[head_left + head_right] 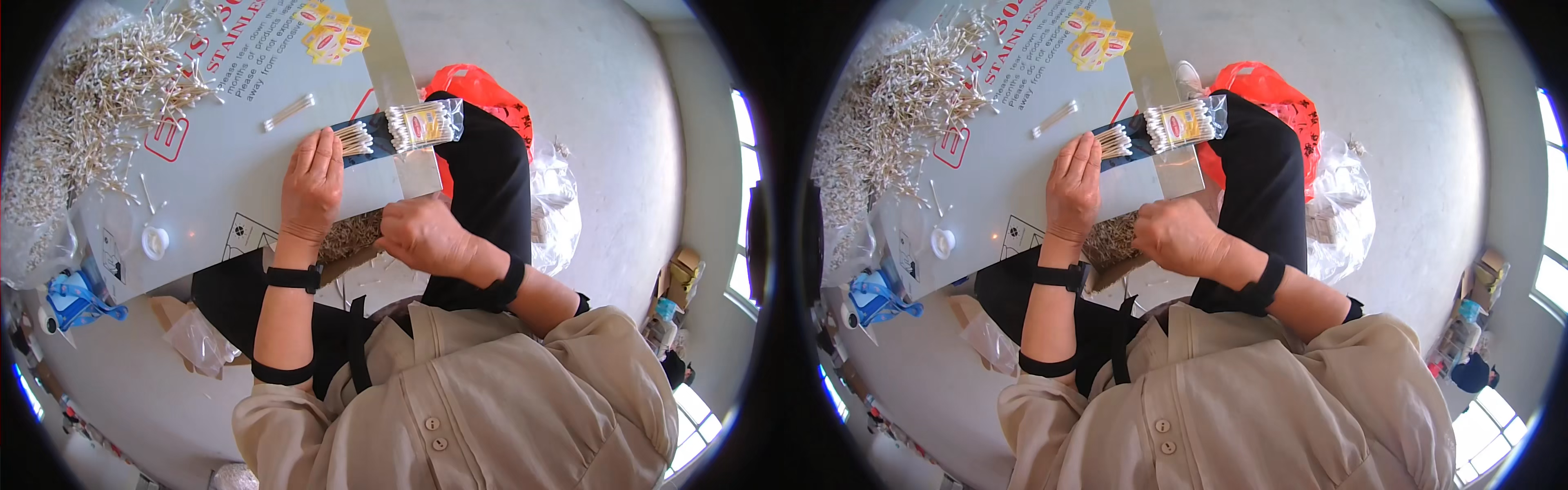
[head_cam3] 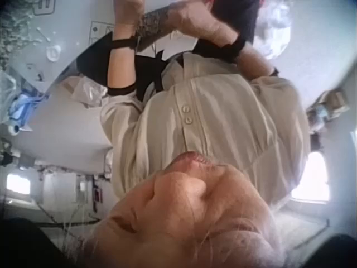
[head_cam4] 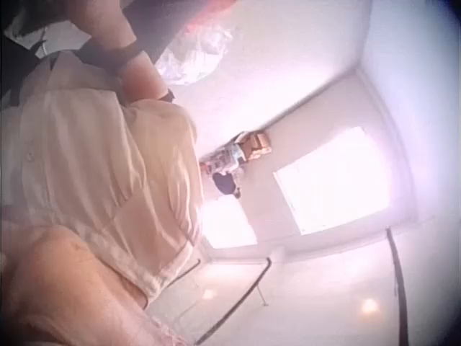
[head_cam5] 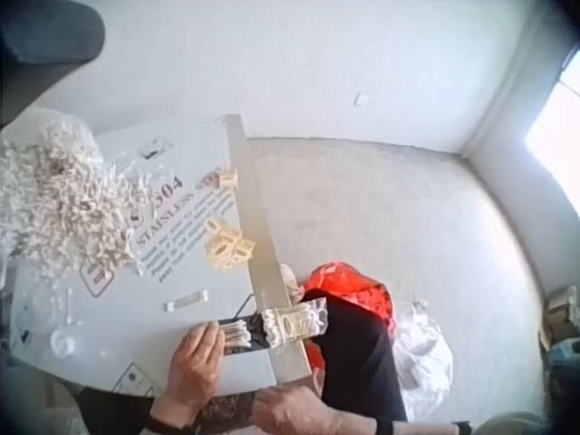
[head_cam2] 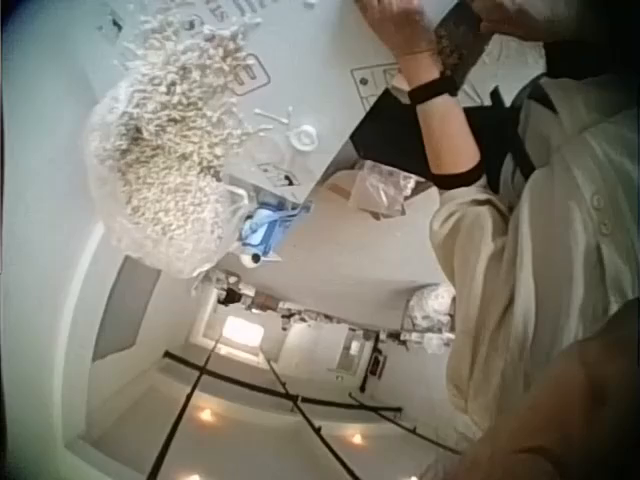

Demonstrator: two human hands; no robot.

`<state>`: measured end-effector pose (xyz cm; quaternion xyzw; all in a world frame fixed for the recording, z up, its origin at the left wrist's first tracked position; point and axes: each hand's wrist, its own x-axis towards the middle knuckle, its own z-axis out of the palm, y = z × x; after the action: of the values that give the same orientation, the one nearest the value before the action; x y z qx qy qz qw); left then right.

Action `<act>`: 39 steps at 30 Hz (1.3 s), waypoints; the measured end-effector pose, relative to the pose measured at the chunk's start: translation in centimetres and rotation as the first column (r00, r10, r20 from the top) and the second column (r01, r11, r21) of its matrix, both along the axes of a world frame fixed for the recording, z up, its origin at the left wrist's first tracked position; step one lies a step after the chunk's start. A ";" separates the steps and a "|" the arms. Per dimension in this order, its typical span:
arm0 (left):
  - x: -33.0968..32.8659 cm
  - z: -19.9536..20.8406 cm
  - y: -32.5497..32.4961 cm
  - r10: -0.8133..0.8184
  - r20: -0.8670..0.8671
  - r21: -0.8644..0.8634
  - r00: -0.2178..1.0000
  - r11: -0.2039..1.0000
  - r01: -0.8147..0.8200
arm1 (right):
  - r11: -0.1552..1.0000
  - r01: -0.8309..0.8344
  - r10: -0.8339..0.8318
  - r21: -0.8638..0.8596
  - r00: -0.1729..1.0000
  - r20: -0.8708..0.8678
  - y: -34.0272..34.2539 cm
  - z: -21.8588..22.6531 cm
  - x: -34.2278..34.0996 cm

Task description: Packing cotton swabs into plastic bags and applying labels to the packaging.

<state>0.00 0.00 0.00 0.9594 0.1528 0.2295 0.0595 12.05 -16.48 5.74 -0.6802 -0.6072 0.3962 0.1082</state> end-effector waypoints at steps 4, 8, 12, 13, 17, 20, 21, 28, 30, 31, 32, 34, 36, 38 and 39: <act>-0.2 -0.2 0.2 0.013 0.017 0.009 1.000 1.000 -0.013 | 0.906 -0.110 0.082 0.408 0.993 0.085 -1.1 -0.7 -1.2; -0.3 -0.3 0.1 0.010 0.080 -0.021 0.997 1.000 -0.008 | 0.964 -0.098 0.071 0.245 0.991 0.117 -1.2 -0.1 -0.9; -0.1 -0.2 0.1 0.006 0.091 -0.043 0.996 0.999 -0.002 | 0.954 -0.055 0.009 0.293 0.988 0.154 -0.9 -0.3 -0.5; -0.1 -0.1 0.2 0.010 0.091 -0.051 0.996 0.999 -0.006 | 0.952 -0.027 -0.017 0.304 0.990 0.141 -0.8 -0.1 -0.5; 0.0 0.4 0.0 0.041 0.127 -0.077 0.991 0.997 -0.031 | 0.944 0.044 -0.087 0.328 0.989 0.116 -0.9 -0.6 -0.4; 0.0 1.4 -0.2 0.043 0.146 -0.023 0.988 0.999 -0.040 | 0.921 0.199 -0.219 0.336 0.975 0.023 -0.7 -0.4 -0.2; 0.0 1.8 -0.3 0.041 0.145 -0.022 0.989 0.999 -0.038 | 0.920 0.201 -0.221 0.337 0.975 0.021 -0.6 -0.4 -0.1; -0.4 2.5 -1.5 0.053 0.098 -0.006 0.994 0.999 -0.052 | 0.869 0.381 -0.367 0.314 0.924 -0.107 -0.7 -1.1 0.5; -0.6 2.3 -1.6 0.048 0.094 -0.018 0.994 0.999 -0.046 | 0.865 0.382 -0.364 0.326 0.924 -0.117 -0.7 -1.1 0.5; -0.7 2.2 -1.6 0.042 0.089 -0.022 0.995 0.999 -0.040 | 0.868 0.383 -0.364 0.317 0.924 -0.118 -0.7 -1.2 0.4; -0.8 2.1 -1.6 0.036 0.084 -0.027 0.996 0.999 -0.034 | 0.871 0.383 -0.364 0.308 0.924 -0.119 -0.7 -1.2 0.4; -0.7 2.1 -1.4 0.031 0.073 -0.031 0.997 0.999 -0.029 | 0.870 0.386 -0.365 0.307 0.923 -0.123 -0.7 -1.3 0.4; -0.6 2.3 -1.3 0.027 0.062 -0.036 0.998 0.999 -0.025 | 0.870 0.388 -0.366 0.304 0.922 -0.127 -0.6 -1.3 0.5; -0.2 2.5 -1.3 0.036 0.067 -0.056 0.997 0.998 -0.033 | 0.874 0.389 -0.367 0.292 0.921 -0.130 -0.6 -1.2 0.5; 0.0 2.5 -1.3 0.035 0.064 -0.056 0.997 0.998 -0.031 | 0.873 0.392 -0.369 0.291 0.920 -0.132 -0.5 -1.2 0.5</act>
<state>-0.05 -1.26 2.52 0.9467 0.1728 0.2574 0.0872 12.54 -17.00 4.55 -0.7458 -0.5120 0.2907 0.3117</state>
